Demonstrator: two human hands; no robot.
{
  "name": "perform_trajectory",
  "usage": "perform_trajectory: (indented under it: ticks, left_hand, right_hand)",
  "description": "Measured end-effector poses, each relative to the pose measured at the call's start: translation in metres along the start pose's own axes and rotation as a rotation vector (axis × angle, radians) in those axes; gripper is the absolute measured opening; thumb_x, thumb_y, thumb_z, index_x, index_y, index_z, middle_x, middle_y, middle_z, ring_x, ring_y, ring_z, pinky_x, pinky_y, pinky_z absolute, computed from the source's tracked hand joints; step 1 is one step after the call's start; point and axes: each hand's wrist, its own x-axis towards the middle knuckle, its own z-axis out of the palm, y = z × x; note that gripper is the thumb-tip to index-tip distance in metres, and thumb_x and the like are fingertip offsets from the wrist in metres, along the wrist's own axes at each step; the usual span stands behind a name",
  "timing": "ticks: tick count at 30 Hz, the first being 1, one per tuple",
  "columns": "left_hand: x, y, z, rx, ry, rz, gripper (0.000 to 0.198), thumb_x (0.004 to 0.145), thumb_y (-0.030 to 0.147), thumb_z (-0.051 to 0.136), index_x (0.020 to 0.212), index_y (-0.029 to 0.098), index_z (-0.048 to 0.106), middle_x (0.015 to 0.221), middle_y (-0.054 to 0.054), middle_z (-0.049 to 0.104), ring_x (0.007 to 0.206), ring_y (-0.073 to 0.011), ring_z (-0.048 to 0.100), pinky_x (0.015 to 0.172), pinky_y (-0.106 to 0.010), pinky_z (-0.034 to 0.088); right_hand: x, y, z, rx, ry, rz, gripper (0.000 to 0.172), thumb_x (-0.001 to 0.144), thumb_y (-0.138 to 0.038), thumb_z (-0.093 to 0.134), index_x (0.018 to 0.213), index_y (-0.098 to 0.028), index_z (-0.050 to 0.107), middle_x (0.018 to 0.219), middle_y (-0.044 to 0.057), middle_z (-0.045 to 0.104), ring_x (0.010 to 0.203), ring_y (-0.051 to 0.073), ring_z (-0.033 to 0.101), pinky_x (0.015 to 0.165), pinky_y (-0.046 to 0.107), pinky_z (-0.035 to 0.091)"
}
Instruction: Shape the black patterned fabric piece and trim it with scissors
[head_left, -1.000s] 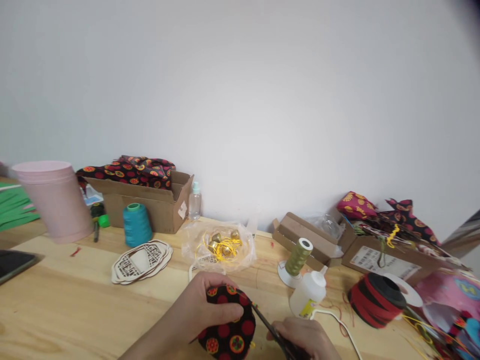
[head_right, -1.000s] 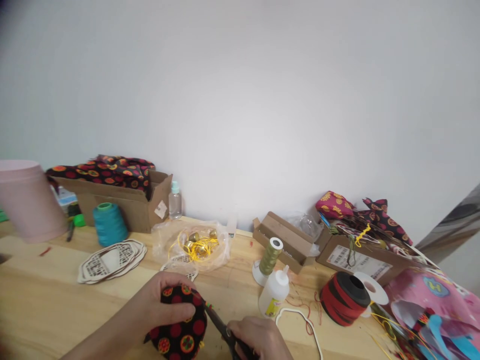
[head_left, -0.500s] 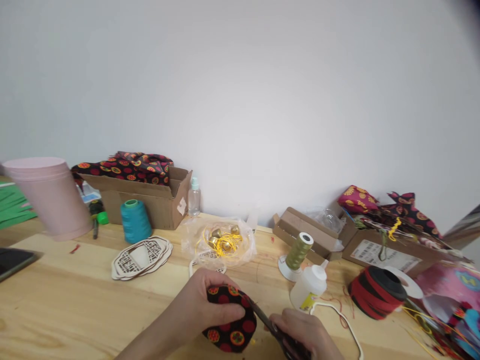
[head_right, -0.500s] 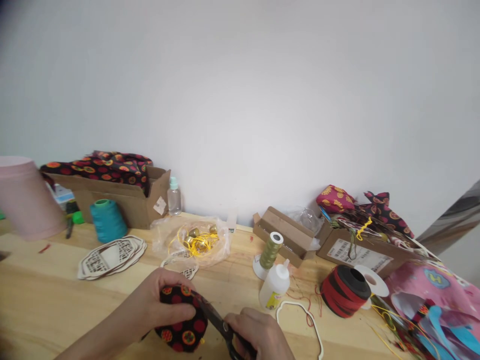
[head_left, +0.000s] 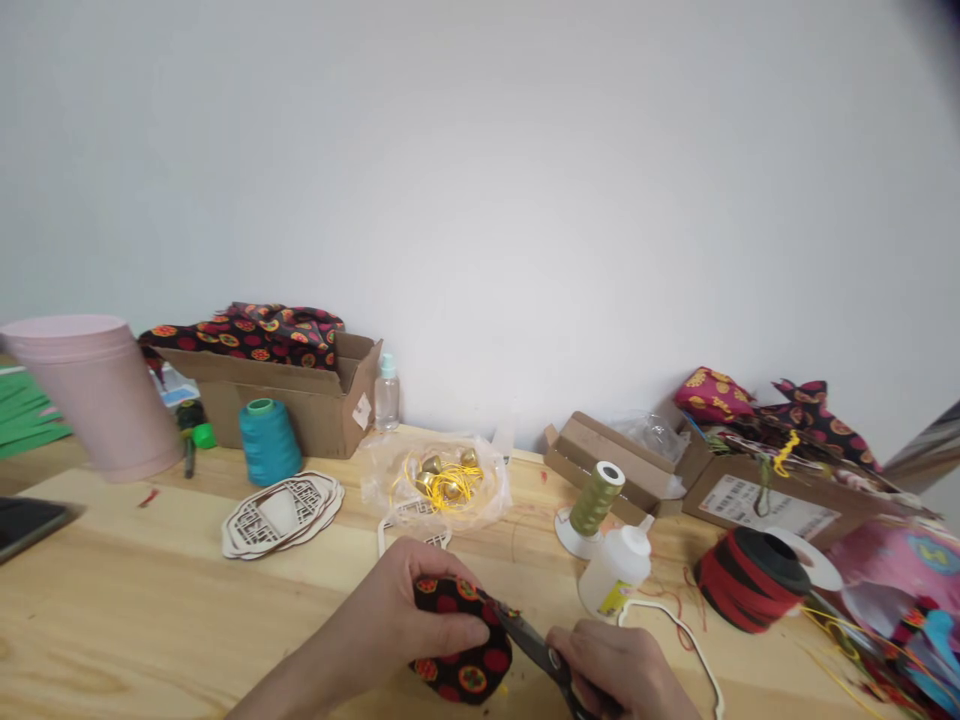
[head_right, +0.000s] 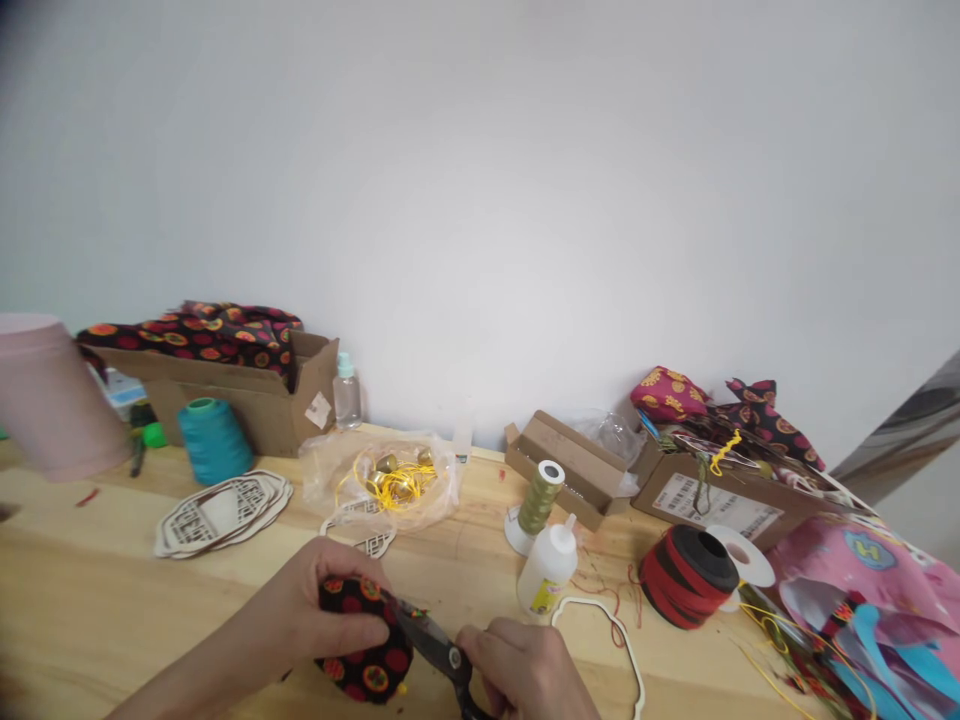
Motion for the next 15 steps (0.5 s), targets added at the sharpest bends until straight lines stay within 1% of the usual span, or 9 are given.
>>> perform_trajectory:
  ticks: [2,6,8,10,12,15]
  left_hand:
    - [0.0,-0.002,0.0,0.03,0.002,0.005,0.016,0.051,0.023,0.076,0.062,0.014,0.068,0.055,0.003,0.069,0.053,-0.0109,0.059,0.049,-0.017,0.045]
    - [0.0,-0.003,0.0,0.056,0.0,-0.006,0.019,0.05,0.025,0.076,0.063,0.014,0.068,0.057,0.002,0.069,0.055,-0.0125,0.06,0.05,-0.019,0.045]
    - [0.001,-0.003,0.0,0.037,0.005,-0.02,0.022,0.049,0.027,0.077,0.064,0.013,0.068,0.059,0.0,0.07,0.057,-0.0142,0.061,0.052,-0.021,0.046]
    - [0.001,-0.004,-0.001,0.015,-0.014,-0.01,0.024,0.05,0.028,0.076,0.067,0.013,0.068,0.062,-0.001,0.071,0.059,-0.015,0.062,0.054,-0.022,0.047]
    - [0.001,-0.004,-0.001,0.011,-0.039,0.016,0.023,0.052,0.028,0.076,0.068,0.013,0.069,0.063,-0.002,0.071,0.059,-0.0145,0.062,0.054,-0.022,0.047]
    - [0.002,-0.002,-0.002,0.047,-0.048,0.052,0.02,0.054,0.029,0.074,0.065,0.014,0.07,0.061,-0.001,0.071,0.056,-0.0128,0.06,0.052,-0.02,0.045]
  right_hand:
    - [0.0,0.002,0.0,-0.023,0.032,-0.04,0.048,0.077,-0.061,0.04,0.076,-0.015,0.057,0.05,-0.007,0.031,0.038,0.007,0.031,0.036,0.02,0.021]
    - [0.0,-0.001,-0.005,-0.127,0.0,-0.054,0.049,0.079,-0.06,0.039,0.079,-0.015,0.057,0.051,-0.005,0.036,0.04,0.009,0.035,0.038,0.021,0.024]
    - [0.0,-0.004,-0.008,-0.161,-0.019,-0.033,0.05,0.078,-0.06,0.038,0.078,-0.014,0.057,0.051,-0.005,0.037,0.04,0.009,0.036,0.039,0.021,0.024]
    - [0.001,-0.007,-0.011,-0.171,-0.054,0.008,0.051,0.078,-0.061,0.038,0.078,-0.014,0.058,0.051,-0.004,0.038,0.042,0.009,0.038,0.04,0.021,0.025]
    - [0.003,-0.009,-0.014,-0.175,-0.106,0.046,0.051,0.08,-0.059,0.035,0.08,-0.014,0.058,0.052,-0.003,0.041,0.044,0.01,0.04,0.041,0.021,0.026]
    - [0.006,-0.011,-0.016,-0.195,-0.165,0.084,0.054,0.086,-0.054,0.024,0.082,-0.014,0.06,0.053,-0.001,0.043,0.044,0.011,0.041,0.041,0.021,0.026]
